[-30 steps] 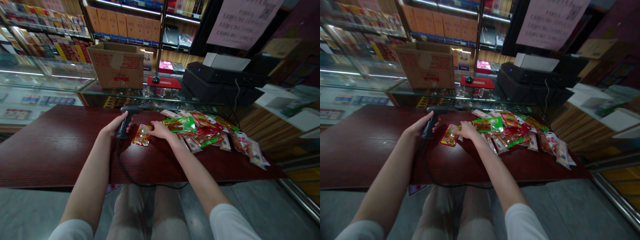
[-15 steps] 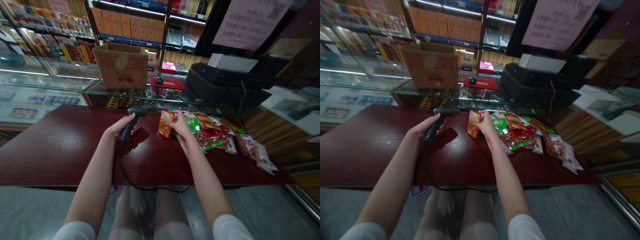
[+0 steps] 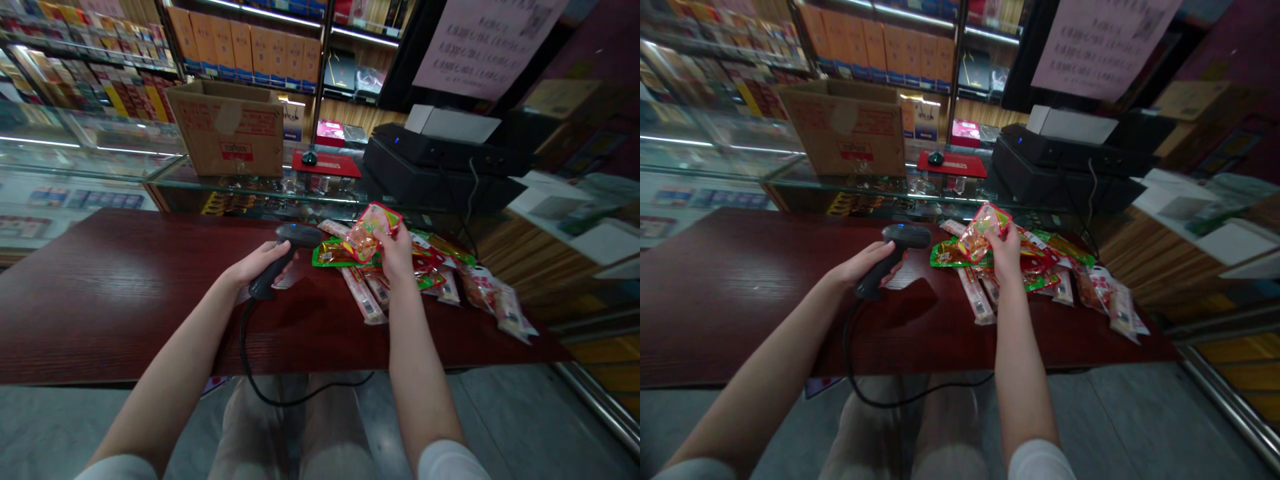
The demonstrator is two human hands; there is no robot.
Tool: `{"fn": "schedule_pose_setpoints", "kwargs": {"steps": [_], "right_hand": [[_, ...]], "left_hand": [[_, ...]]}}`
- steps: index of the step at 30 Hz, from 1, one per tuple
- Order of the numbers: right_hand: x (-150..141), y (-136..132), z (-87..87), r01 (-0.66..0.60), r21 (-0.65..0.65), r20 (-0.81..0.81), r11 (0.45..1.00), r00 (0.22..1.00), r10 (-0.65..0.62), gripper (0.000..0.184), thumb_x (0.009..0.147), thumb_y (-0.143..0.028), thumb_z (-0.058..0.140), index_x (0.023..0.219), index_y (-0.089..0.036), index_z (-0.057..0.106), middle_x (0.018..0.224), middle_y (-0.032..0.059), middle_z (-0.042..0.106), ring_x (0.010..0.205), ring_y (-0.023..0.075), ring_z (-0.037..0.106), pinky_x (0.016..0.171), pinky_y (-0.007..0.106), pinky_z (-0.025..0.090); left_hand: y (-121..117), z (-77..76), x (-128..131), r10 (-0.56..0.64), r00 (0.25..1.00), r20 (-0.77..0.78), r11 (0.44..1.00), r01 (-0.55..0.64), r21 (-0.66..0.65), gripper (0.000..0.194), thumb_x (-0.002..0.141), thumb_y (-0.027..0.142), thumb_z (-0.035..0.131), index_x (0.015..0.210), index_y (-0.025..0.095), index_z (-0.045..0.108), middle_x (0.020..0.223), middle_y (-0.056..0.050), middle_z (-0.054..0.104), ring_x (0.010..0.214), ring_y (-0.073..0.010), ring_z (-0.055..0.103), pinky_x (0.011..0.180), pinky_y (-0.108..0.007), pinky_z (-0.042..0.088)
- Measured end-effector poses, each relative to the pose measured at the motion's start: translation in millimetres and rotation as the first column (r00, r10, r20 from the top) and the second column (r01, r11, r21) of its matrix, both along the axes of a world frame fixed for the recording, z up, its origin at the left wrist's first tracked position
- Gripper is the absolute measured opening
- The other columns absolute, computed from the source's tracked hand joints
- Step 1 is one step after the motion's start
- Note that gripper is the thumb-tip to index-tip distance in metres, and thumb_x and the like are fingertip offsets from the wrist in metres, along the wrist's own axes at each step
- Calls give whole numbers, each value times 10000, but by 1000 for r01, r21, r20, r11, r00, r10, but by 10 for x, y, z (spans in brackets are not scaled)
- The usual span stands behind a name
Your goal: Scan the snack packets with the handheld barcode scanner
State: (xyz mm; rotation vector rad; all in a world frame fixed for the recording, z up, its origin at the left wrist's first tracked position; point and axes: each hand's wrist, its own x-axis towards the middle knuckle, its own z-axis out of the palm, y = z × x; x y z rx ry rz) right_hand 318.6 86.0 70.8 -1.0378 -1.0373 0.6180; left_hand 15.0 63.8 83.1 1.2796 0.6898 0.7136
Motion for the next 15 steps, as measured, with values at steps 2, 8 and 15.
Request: {"fn": "schedule_pose_setpoints", "kwargs": {"steps": [2, 8, 15], "right_hand": [[-28, -10, 14, -13, -2, -21, 1000, 1000, 13, 385, 615, -269, 743, 972, -216, 610, 961, 13, 688, 886, 203, 654, 913, 413, 528], [-72, -32, 4, -30, -10, -41, 999, 999, 30, 405, 613, -276, 762, 987, -219, 620, 968, 11, 698, 890, 200, 660, 925, 410, 529], [-99, -31, -16, -19, 23, 15, 1000, 1000, 19, 422, 640, -315, 766, 1016, -215, 604, 1020, 35, 700, 929, 217, 670, 945, 432, 534]], "left_hand": [[-36, -5, 60, -9, 1000, 11, 1000, 9, 13, 595, 747, 701, 669, 906, 140, 555, 610, 21, 551, 403, -86, 497, 352, -202, 367], [-75, -63, 188, -22, 1000, 15, 999, 21, 44, 596, 761, 714, 642, 885, 137, 557, 602, 22, 551, 405, -83, 502, 372, -200, 374], [-93, -63, 234, -37, 997, 73, 999, 35, 21, 589, 754, 713, 647, 874, 147, 538, 607, 28, 544, 412, -87, 505, 382, -209, 374]]}}
